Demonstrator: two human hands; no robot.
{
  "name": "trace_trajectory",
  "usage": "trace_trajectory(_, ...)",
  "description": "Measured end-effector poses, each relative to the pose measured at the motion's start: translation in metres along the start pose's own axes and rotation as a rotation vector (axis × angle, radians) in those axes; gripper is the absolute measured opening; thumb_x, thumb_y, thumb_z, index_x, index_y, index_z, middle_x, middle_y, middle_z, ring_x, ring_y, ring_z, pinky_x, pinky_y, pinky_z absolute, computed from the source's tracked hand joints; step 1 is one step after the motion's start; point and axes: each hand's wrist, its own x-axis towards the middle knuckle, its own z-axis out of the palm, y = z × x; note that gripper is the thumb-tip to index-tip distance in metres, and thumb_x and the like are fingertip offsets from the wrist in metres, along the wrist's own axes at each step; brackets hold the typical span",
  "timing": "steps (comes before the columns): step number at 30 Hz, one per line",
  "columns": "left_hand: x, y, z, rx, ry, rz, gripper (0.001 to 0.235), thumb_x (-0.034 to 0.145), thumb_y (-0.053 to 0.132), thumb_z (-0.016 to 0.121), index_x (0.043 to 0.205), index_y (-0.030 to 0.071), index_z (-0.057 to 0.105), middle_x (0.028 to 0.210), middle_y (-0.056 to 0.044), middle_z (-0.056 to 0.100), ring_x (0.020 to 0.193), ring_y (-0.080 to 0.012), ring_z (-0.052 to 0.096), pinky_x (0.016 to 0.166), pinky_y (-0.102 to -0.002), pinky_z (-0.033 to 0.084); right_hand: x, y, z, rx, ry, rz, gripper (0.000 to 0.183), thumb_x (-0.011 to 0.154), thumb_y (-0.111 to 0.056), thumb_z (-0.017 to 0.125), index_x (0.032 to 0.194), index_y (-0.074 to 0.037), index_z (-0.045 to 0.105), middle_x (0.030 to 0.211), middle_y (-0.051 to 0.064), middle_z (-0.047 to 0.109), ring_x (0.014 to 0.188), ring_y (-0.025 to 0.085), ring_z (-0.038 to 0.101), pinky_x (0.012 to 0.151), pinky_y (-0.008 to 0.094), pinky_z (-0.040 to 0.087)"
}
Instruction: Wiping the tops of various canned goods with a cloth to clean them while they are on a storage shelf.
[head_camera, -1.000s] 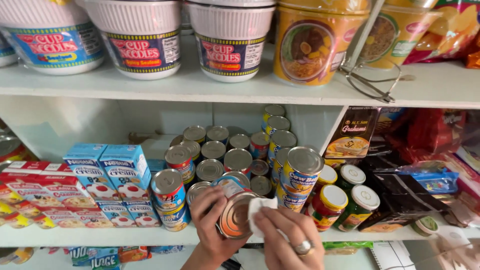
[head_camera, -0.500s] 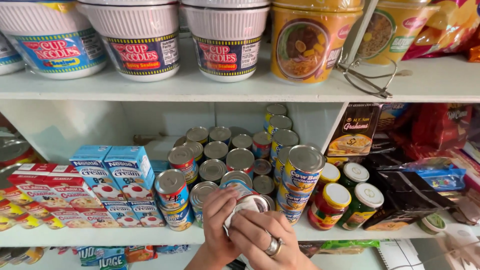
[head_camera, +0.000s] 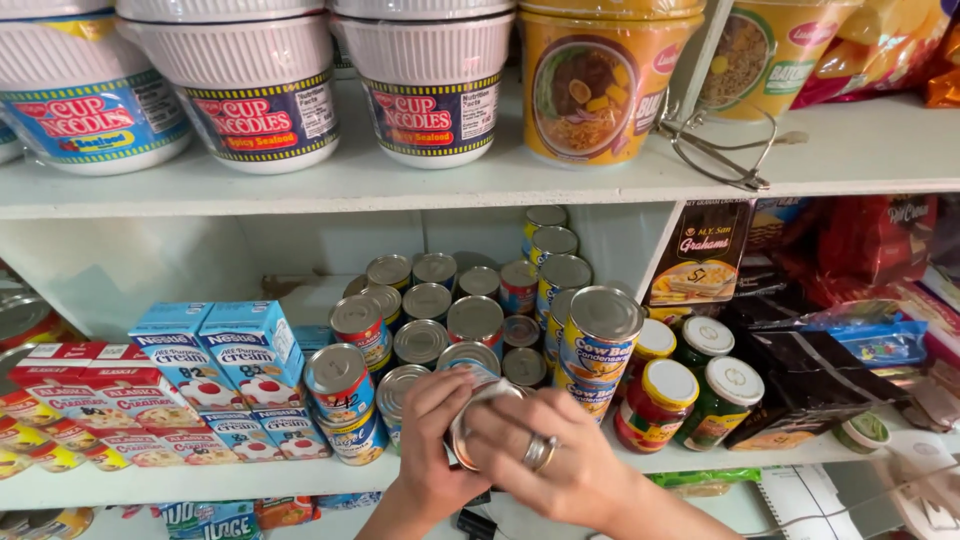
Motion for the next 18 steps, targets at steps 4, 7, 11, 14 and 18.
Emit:
trace_trajectory(4,0.006,-0.002,-0.009,-0.063,-0.148,0.013,0.040,0.104,0.033,0.056,0.132,0.005,0.051,0.132,-0.014,0.057,0.121,-0.0372,0.065,0.106,-0.052,0.054,-0.003,0.004,0.002,0.014,0.041,-0.194,0.022,0.110,-0.013,0.047,0.103,-0.011,0.068,0.109,0.006,0.070,0.091,0.020,0.068,0.072,0.030,0.046)
trace_trajectory(7,0.020,-0.003,-0.016,-0.133,-0.286,0.059,0.052,0.101,0.037,0.063,0.138,0.003,0.049,0.138,-0.016,0.057,0.125,-0.0356,0.062,0.109,-0.050,0.050,-0.006,0.013,0.000,-0.159,0.030,-0.259,0.019,0.109,-0.020,0.046,0.106,-0.018,0.065,0.108,-0.001,0.071,0.094,0.015,0.068,0.072,0.026,0.045)
trace_trajectory(11,0.027,0.000,-0.017,-0.146,-0.292,0.048,0.058,0.093,0.028,0.075,0.137,0.002,0.047,0.137,-0.017,0.055,0.125,-0.0360,0.060,0.110,-0.051,0.051,-0.006,0.018,-0.002,-0.277,0.005,-0.216,0.025,0.110,-0.019,0.040,0.105,-0.017,0.064,0.110,-0.001,0.070,0.098,0.017,0.069,0.068,0.028,0.037)
trace_trajectory(14,0.023,-0.002,-0.015,-0.040,-0.254,0.048,0.075,0.087,0.039,0.086,0.140,0.005,0.045,0.139,-0.014,0.055,0.128,-0.0339,0.059,0.113,-0.049,0.050,-0.011,0.011,-0.001,-0.343,-0.011,-0.071,0.028,0.109,-0.019,0.039,0.107,-0.014,0.067,0.116,0.003,0.069,0.101,0.019,0.064,0.075,0.031,0.042)
trace_trajectory(18,0.016,-0.002,-0.012,0.068,-0.149,0.069,0.069,0.087,0.037,0.084,0.134,0.001,0.049,0.135,-0.018,0.055,0.126,-0.0374,0.061,0.108,-0.051,0.052,-0.012,-0.012,0.003,-0.312,-0.013,0.229,0.032,0.100,-0.007,0.034,0.105,-0.008,0.065,0.115,0.006,0.070,0.095,0.023,0.065,0.075,0.036,0.044)
